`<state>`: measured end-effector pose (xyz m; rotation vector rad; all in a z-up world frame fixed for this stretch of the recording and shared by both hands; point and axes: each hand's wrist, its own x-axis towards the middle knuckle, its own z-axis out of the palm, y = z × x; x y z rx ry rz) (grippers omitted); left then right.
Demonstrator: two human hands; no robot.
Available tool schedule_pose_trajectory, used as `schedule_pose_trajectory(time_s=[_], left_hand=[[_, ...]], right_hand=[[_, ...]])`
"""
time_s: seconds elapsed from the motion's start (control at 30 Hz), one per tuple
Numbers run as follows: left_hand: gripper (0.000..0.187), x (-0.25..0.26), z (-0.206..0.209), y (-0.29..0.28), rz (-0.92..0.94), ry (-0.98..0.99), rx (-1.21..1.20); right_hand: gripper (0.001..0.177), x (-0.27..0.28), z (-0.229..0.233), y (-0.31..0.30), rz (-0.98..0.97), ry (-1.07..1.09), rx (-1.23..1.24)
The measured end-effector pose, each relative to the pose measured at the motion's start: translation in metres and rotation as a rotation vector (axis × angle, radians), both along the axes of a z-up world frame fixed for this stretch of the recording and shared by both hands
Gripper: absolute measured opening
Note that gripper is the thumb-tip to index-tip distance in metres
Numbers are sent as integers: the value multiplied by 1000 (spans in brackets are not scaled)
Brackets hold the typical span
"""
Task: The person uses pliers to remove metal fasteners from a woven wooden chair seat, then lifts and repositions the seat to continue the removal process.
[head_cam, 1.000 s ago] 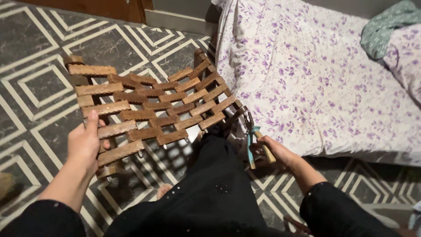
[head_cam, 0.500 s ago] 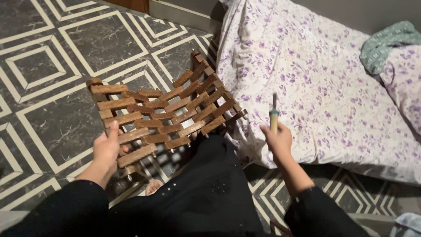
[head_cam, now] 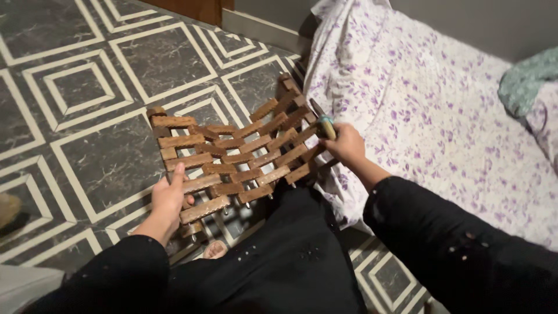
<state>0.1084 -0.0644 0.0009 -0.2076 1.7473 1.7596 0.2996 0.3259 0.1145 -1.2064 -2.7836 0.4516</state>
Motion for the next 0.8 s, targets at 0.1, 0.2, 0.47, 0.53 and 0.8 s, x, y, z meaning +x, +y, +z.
schedule_pose_trajectory(time_s=[0.1,0.2,0.47,0.53,0.8], left_hand=[[44,-2,5,-8,-1,-35,-28],[45,-3,10,-13,-16,-48,-24],[39,11,15,11,-17,-65,21],[42,14,20,15,-57,-81,-95],[32,20,23,-4,-22,-72,23]], right_hand=[[34,0,7,11,-81,-39,-1],[36,10,10,22,-200,-18,-154],[34,32,-26,47,-255,-15,-265],[34,41,-40,49,-232,-3,-254],[37,75,-83,38,-411,171,-188]])
